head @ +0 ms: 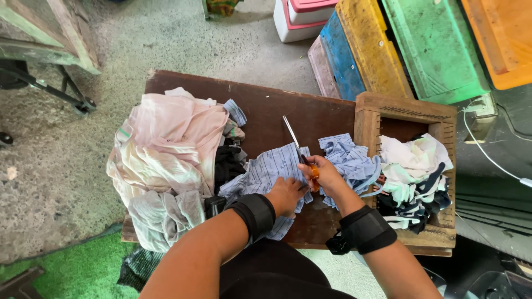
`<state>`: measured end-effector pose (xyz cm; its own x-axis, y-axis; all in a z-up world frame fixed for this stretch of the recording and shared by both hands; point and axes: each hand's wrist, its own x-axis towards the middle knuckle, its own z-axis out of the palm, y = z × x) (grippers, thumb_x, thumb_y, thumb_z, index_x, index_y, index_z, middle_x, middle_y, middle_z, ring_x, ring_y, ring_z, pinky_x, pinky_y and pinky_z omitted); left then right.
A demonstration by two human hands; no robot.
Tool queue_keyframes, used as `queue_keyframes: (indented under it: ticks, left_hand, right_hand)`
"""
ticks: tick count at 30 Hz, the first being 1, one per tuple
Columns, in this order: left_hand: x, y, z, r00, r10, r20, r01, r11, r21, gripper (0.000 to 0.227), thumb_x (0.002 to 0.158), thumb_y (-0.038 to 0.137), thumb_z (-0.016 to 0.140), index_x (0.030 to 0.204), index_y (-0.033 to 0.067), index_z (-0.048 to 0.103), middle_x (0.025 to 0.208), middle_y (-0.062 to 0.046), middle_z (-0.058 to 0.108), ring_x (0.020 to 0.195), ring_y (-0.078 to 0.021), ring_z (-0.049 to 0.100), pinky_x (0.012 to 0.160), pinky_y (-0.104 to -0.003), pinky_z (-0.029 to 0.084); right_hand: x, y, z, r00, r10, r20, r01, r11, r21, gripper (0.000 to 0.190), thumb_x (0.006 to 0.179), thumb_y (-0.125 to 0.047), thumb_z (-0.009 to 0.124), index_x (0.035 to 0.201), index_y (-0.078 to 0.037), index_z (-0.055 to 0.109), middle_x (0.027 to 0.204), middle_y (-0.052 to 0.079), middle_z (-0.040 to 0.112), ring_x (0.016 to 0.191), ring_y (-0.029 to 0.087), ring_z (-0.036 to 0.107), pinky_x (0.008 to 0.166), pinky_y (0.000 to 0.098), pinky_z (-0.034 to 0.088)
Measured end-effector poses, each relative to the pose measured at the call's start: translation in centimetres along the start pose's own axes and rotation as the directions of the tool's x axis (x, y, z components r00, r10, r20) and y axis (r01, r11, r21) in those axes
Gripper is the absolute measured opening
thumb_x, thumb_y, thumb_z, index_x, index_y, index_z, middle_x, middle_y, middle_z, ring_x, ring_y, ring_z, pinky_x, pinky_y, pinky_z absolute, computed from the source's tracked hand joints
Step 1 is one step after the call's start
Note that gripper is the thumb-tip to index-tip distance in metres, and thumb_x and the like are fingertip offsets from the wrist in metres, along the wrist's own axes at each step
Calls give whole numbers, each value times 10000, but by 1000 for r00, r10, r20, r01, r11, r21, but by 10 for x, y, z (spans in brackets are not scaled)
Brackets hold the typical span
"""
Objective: The person cuts old clothing into narrow strips using scissors, holding the fabric with one hand and cutting with the other, then places the cut pieces into a wooden tray.
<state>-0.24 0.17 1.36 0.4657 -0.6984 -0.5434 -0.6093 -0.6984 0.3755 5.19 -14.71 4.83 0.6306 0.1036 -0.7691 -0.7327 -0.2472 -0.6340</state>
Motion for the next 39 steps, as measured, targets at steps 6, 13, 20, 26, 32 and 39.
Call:
queue_keyframes:
  ticks: [6,13,20,26,32,39]
  left_hand:
    - [42,-2,45,959,29,-281,-28,1000,8,324,975,250,587,1283,228,685,1216,-70,651,1162,-303,582,942,-463,438]
    - [58,9,-16,960,90,-266,-130,982,-136,272,901,416,694,1018,179,757,980,-90,716,965,-320,667,769,-487,511]
    - [37,-52,-95,922,-98,-375,-195,718,-668,272,857,353,745,1037,153,780,922,-77,793,827,-226,752,733,-343,584]
    - [-30,-135,-126,779,-415,-469,84,811,-579,354,882,409,741,1104,134,764,980,-108,769,889,-269,742,806,-387,573]
    - [-67,-136,-89,655,-418,-630,480,874,-80,554,696,367,808,1176,112,701,1173,-141,601,1117,-374,552,866,-538,477]
    - [-38,-104,13,900,-366,-238,427,852,302,377,834,418,719,1082,136,744,1250,-71,599,1245,-306,490,980,-486,411]
  right_hand:
    - [-50,8,-41,972,-230,-48,235,957,168,341,898,-216,735,1140,-38,574,645,41,595,443,165,553,399,299,410]
    - [-110,69,-79,952,-294,-88,306,937,170,406,870,-122,752,1219,-45,559,657,65,607,446,164,567,399,296,413]
    - [-139,136,-94,966,-254,-49,259,947,190,523,816,-97,793,1281,-90,552,792,48,684,505,121,585,448,276,450]
    - [-140,155,-87,994,-107,-37,105,993,-54,593,740,-185,880,1250,-98,589,831,42,734,528,120,602,437,281,460]
    - [-129,169,-66,990,-78,-121,42,961,-275,646,711,-268,916,1268,-106,634,817,113,743,539,149,592,436,304,447]
    - [-103,180,-46,950,-298,-97,270,935,-229,630,729,-145,907,1284,-69,617,953,64,758,859,126,700,751,286,564]
